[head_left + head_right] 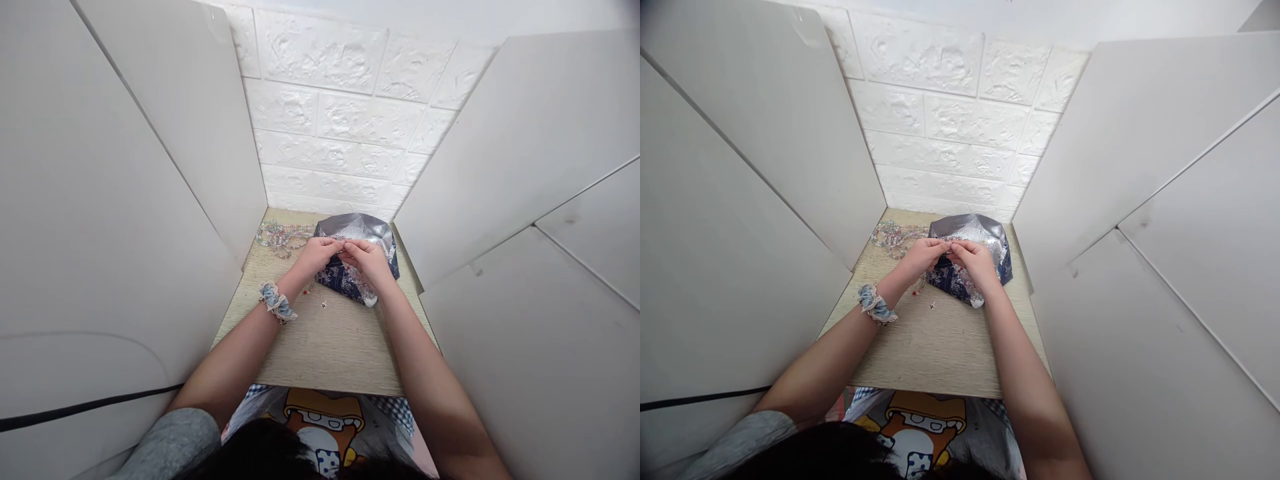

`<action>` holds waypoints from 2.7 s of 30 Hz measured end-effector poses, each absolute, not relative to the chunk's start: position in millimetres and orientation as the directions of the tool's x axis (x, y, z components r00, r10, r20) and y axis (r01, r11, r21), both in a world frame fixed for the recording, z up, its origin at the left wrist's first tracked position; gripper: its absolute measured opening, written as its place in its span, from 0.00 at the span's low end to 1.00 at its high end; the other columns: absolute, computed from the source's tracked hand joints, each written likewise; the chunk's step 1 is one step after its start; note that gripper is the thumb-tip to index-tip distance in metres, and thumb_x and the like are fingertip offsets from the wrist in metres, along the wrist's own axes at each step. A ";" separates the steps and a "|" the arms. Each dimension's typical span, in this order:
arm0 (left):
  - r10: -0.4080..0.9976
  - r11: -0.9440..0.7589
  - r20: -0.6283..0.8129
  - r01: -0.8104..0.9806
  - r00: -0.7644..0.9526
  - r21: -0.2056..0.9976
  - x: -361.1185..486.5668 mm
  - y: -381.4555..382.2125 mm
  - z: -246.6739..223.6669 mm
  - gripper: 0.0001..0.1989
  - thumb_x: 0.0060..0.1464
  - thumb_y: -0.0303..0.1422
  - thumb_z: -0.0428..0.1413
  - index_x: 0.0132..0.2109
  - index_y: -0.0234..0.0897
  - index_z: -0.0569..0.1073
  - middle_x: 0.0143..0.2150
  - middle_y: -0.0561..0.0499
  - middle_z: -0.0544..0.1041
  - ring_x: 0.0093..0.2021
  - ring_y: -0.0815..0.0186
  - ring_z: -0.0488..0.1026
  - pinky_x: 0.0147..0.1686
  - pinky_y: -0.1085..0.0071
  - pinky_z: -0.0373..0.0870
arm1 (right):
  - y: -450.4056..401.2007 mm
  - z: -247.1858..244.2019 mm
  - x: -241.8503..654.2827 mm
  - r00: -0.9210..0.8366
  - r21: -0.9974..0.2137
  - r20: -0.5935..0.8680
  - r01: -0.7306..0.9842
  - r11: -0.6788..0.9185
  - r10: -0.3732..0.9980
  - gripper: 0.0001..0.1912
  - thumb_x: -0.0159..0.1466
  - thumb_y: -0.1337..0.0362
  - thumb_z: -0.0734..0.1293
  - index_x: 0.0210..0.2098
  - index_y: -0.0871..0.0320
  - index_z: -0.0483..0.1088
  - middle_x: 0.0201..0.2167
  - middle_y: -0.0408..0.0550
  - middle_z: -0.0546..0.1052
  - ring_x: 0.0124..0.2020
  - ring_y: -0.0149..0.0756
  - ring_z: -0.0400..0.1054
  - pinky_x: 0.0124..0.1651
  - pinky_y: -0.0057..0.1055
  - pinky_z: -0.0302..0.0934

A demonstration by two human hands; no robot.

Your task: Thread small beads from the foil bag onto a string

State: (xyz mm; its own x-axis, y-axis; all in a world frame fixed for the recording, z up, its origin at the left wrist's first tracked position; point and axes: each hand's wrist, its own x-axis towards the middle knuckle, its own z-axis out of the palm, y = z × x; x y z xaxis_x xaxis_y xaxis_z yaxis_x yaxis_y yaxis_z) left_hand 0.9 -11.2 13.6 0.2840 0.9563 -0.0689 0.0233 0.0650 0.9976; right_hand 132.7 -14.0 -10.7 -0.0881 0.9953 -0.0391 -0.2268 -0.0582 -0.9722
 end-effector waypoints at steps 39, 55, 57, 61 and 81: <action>0.751 0.454 -0.109 -0.391 0.651 0.801 -6.1 -9.8 13.3 0.05 0.42 0.29 0.47 0.26 0.31 0.66 0.29 0.50 0.69 0.29 0.73 0.68 0.30 0.76 0.65 | -25.8 19.0 153.3 -0.018 -0.943 0.245 0.228 0.242 0.969 0.11 0.53 0.58 0.61 0.28 0.59 0.69 0.19 0.40 0.66 0.22 0.26 0.58 0.27 0.25 0.55; 0.831 0.314 -0.268 -0.014 0.488 0.949 -3.6 -11.0 12.4 0.14 0.41 0.40 0.57 0.31 0.32 0.70 0.16 0.61 0.47 0.13 0.81 0.42 0.12 0.80 0.35 | -22.6 17.5 161.5 -0.083 -0.870 0.204 0.442 0.220 0.975 0.11 0.57 0.60 0.56 0.30 0.58 0.65 0.22 0.41 0.67 0.24 0.28 0.59 0.29 0.27 0.55; 0.854 0.301 -0.253 -0.035 0.454 0.953 -4.4 -10.0 13.1 0.14 0.42 0.40 0.56 0.32 0.32 0.71 0.16 0.61 0.45 0.13 0.81 0.41 0.12 0.80 0.35 | -20.7 14.3 166.2 -0.058 -0.756 0.277 0.603 0.255 0.959 0.11 0.57 0.61 0.55 0.30 0.58 0.66 0.26 0.44 0.69 0.29 0.31 0.61 0.35 0.31 0.57; 0.902 0.231 -0.150 -0.157 0.406 0.960 -5.3 -7.7 15.2 0.11 0.43 0.37 0.55 0.30 0.31 0.70 0.17 0.59 0.50 0.16 0.80 0.48 0.13 0.81 0.42 | -21.0 4.8 176.0 -0.118 -0.348 0.244 0.916 0.200 0.963 0.10 0.54 0.67 0.57 0.22 0.59 0.68 0.34 0.49 0.69 0.40 0.38 0.60 0.52 0.50 0.41; 0.893 0.267 -0.165 -0.197 0.420 0.943 -3.5 -7.3 12.1 0.05 0.44 0.30 0.52 0.24 0.32 0.66 0.20 0.55 0.60 0.19 0.78 0.58 0.18 0.80 0.56 | -24.1 -4.8 172.1 -0.070 -0.091 0.059 0.993 0.075 0.996 0.09 0.51 0.72 0.57 0.19 0.61 0.67 0.32 0.55 0.69 0.37 0.43 0.61 0.48 0.51 0.46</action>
